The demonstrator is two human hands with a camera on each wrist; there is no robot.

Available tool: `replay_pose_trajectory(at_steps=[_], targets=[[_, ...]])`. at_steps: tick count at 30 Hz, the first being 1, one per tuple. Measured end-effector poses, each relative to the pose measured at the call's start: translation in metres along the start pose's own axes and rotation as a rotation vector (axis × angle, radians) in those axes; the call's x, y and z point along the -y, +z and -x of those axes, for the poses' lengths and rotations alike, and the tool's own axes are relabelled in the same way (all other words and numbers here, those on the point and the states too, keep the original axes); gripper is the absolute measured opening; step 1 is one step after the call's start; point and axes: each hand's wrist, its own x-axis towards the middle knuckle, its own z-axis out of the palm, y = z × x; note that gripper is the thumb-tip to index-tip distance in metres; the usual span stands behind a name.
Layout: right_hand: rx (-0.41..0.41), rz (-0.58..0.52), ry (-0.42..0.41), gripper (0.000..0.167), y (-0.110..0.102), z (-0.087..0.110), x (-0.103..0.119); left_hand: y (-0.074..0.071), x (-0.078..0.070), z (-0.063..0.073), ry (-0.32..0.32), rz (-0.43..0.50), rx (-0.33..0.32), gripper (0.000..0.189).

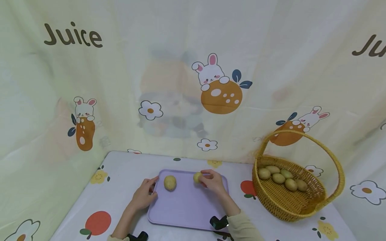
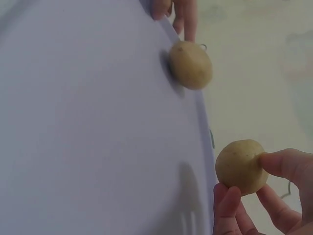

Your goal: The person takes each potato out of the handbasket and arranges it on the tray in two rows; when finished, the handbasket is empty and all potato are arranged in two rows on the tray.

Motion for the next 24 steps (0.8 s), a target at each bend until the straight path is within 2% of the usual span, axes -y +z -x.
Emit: replay_pose_trajectory(at_steps=[12,16,24], targets=[[0.084,0.029,-0.055,0.032,0.041,0.004,-0.007,-0.002,0.000,0.000,0.020,0.019,-0.002,0.064],[0.090,0.054,-0.080,0.030,0.048,0.006,-0.012,-0.002,-0.001,-0.001,0.026,0.014,-0.005,0.063],[0.090,0.117,-0.081,0.031,0.057,0.009,-0.010,-0.002,0.000,0.000,0.038,0.017,-0.004,0.063]])
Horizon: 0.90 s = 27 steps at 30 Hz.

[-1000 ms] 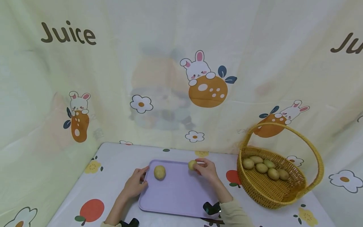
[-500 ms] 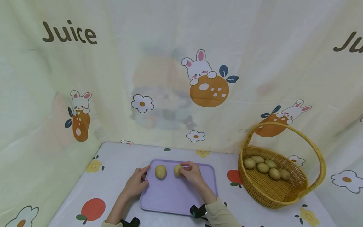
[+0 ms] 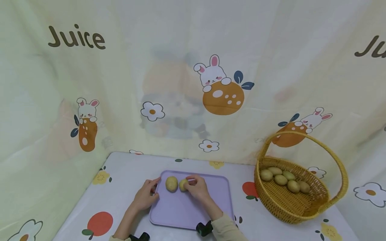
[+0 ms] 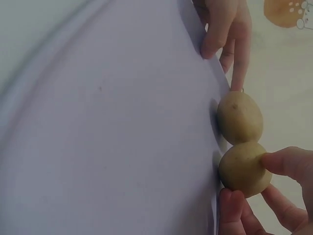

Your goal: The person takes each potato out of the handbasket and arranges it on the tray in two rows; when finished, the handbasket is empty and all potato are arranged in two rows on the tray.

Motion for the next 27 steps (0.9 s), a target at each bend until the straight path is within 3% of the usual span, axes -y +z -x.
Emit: replay_pose_trajectory(at_steps=[27], targets=[[-0.036,0.051,-0.015,0.025,-0.0019,-0.0027,0.0064,-0.0001,0.0013,0.0011,0.008,0.010,-0.010,0.062]])
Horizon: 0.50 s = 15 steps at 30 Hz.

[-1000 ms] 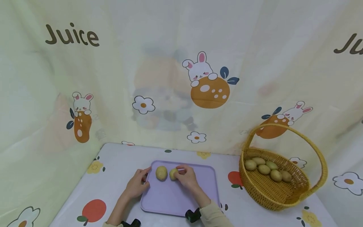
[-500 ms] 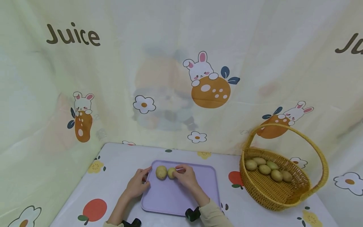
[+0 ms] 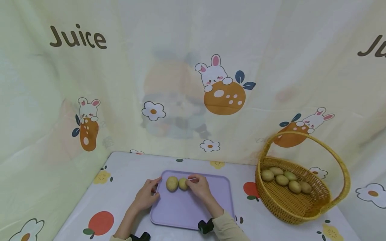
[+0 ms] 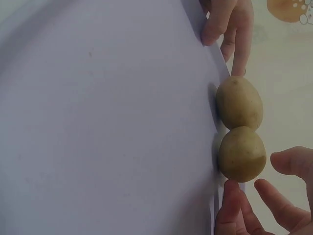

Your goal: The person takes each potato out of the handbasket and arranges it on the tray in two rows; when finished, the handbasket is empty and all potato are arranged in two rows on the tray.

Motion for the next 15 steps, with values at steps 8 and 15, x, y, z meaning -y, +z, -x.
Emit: replay_pose_trajectory(at_steps=[8,15], targets=[[-0.001,0.009,0.046,0.025,-0.005,0.000,0.000,0.003,-0.001,-0.001,0.015,-0.002,0.003,0.062],[0.000,0.020,0.079,0.028,-0.014,-0.002,0.004,0.001,-0.001,-0.001,-0.026,-0.009,0.004,0.063]])
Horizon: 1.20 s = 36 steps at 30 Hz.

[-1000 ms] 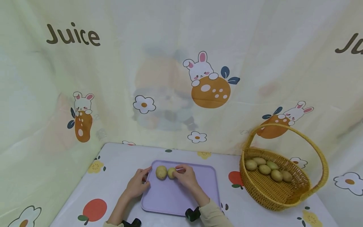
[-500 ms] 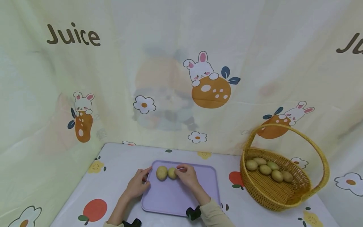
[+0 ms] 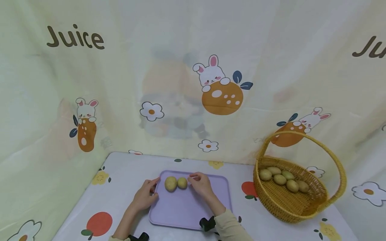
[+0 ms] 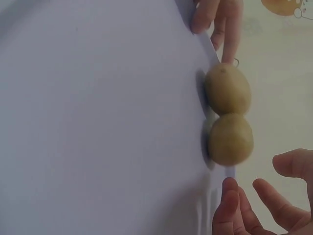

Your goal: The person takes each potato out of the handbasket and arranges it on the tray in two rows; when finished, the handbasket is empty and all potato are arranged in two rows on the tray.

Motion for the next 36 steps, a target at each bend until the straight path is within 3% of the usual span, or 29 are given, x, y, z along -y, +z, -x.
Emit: replay_pose_trajectory(at_steps=[8,16,22,31,36], targets=[[-0.020,-0.035,-0.010,0.028,-0.021,-0.007,-0.003,-0.002,0.001,0.000,-0.012,-0.002,-0.001,0.064],[-0.113,-0.026,-0.002,0.036,-0.060,-0.016,-0.007,-0.003,0.002,0.001,-0.002,-0.006,-0.015,0.063],[-0.179,-0.005,-0.011,0.036,-0.107,-0.020,-0.007,-0.003,0.001,0.000,0.019,0.012,-0.019,0.063],[-0.224,0.022,0.056,0.045,-0.187,-0.018,-0.004,0.001,0.006,0.000,-0.001,-0.011,-0.013,0.063],[-0.278,0.075,0.075,0.048,-0.226,-0.015,-0.012,0.004,0.005,0.000,0.018,-0.008,-0.011,0.063]])
